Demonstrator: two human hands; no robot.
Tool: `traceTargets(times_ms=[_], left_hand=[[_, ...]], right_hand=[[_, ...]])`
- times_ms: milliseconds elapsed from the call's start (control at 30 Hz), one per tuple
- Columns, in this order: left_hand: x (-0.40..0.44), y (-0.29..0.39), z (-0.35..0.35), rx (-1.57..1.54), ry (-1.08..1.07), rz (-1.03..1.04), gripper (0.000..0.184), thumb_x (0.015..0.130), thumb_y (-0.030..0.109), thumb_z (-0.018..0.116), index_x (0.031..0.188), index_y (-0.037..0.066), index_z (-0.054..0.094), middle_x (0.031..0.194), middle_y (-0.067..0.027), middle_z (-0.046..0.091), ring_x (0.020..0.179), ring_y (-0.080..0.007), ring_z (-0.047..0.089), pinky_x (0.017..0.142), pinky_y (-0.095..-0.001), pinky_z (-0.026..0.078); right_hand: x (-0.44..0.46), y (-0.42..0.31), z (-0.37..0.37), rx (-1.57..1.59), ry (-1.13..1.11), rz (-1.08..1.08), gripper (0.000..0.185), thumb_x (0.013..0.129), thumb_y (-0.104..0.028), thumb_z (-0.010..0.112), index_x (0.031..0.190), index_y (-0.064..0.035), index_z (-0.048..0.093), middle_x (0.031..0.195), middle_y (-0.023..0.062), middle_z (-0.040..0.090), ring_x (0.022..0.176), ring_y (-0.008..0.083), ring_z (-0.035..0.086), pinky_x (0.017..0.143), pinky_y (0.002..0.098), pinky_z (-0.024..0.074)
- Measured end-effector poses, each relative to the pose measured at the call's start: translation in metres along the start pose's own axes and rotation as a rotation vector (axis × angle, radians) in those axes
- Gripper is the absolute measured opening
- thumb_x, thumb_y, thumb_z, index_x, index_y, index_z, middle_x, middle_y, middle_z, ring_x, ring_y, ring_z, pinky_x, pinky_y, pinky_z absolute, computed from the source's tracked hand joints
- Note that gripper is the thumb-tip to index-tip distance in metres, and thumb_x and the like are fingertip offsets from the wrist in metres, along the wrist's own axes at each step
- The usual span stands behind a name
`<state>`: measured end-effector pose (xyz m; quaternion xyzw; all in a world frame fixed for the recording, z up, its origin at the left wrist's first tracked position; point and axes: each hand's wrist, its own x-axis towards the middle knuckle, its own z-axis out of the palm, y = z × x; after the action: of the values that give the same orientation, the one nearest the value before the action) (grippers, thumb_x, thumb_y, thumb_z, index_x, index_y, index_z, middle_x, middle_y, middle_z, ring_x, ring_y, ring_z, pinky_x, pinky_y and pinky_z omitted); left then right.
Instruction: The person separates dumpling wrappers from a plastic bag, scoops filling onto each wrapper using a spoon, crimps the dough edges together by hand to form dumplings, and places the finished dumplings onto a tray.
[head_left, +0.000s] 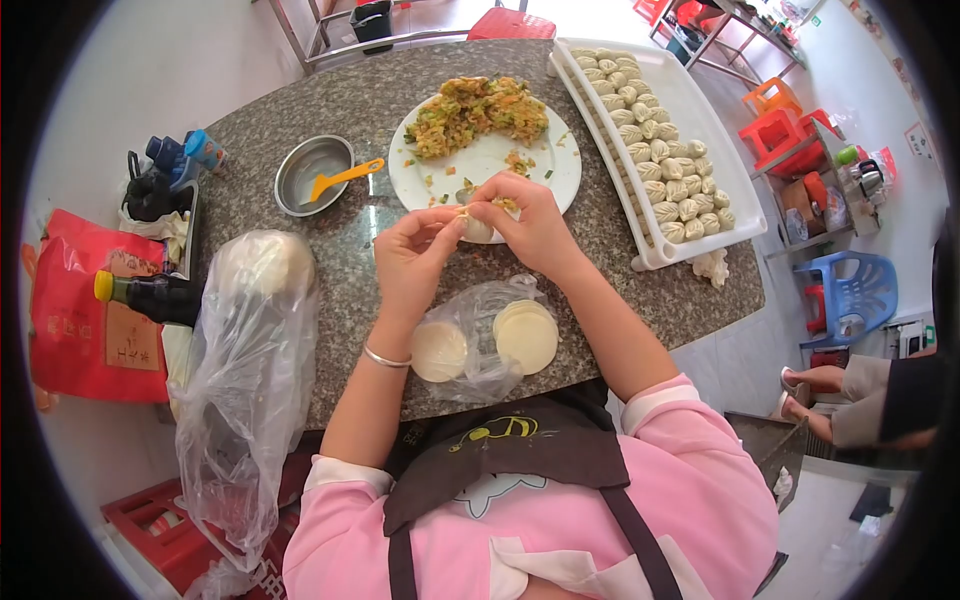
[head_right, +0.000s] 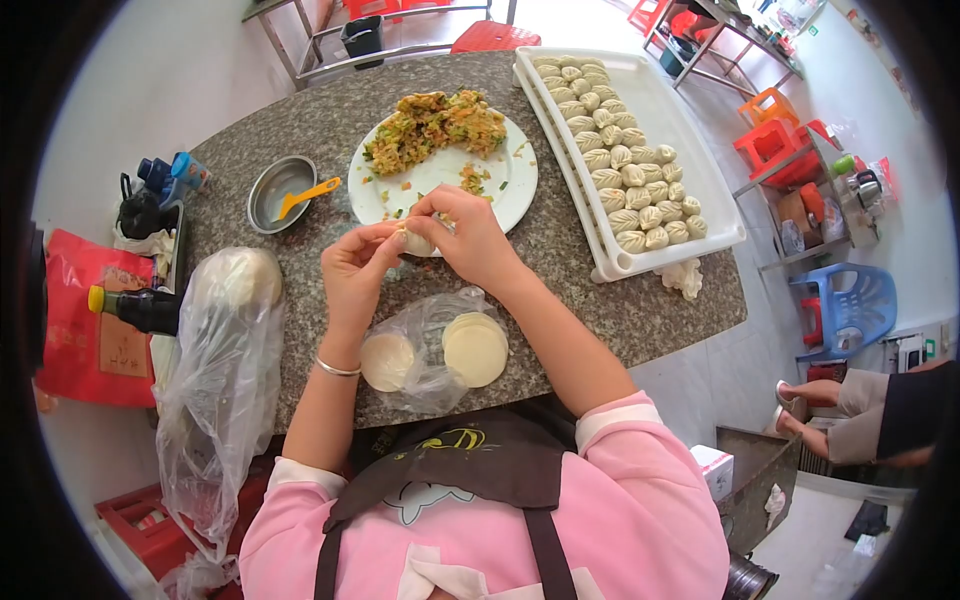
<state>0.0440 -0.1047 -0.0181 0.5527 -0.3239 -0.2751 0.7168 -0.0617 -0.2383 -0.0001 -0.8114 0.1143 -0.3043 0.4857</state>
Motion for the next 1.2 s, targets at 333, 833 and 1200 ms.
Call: traceTargets(times_ms=[333,833,1200], left_hand=[[0.0,0.002,0.0,-0.06,-0.024,-0.088,0.014,0.083,0.003,0.067,0.096,-0.002,0.068,0.094,-0.0071,0.069,0.08,-0.0099,0.063,0.071,-0.0216,0.052],[0.002,-0.002,-0.001,-0.121,0.011,-0.121,0.012,0.084,0.001,0.066,0.095,-0.003,0.066,0.091,-0.0051,0.067,0.08,-0.0086,0.063,0.073,-0.0211,0.051],[-0.001,-0.002,0.001,-0.021,0.038,-0.033,0.01,0.083,-0.001,0.065,0.093,-0.002,0.067,0.091,-0.0056,0.067,0.081,-0.0082,0.062,0.071,-0.0209,0.05]], right_hand=[[0.001,0.0,-0.008,0.037,-0.037,0.114,0.013,0.08,-0.011,0.066,0.084,0.0019,0.063,0.079,0.0109,0.063,0.075,0.018,0.061,0.069,0.0311,0.0475],[-0.002,-0.001,0.003,-0.064,0.023,-0.016,0.011,0.081,-0.009,0.065,0.082,0.0012,0.061,0.079,0.0115,0.061,0.077,0.0242,0.06,0.071,0.0336,0.0464],[-0.001,-0.011,0.01,-0.089,-0.013,-0.001,0.007,0.081,-0.005,0.064,0.083,0.0013,0.061,0.081,0.0111,0.06,0.077,0.0244,0.059,0.07,0.0326,0.0462]])
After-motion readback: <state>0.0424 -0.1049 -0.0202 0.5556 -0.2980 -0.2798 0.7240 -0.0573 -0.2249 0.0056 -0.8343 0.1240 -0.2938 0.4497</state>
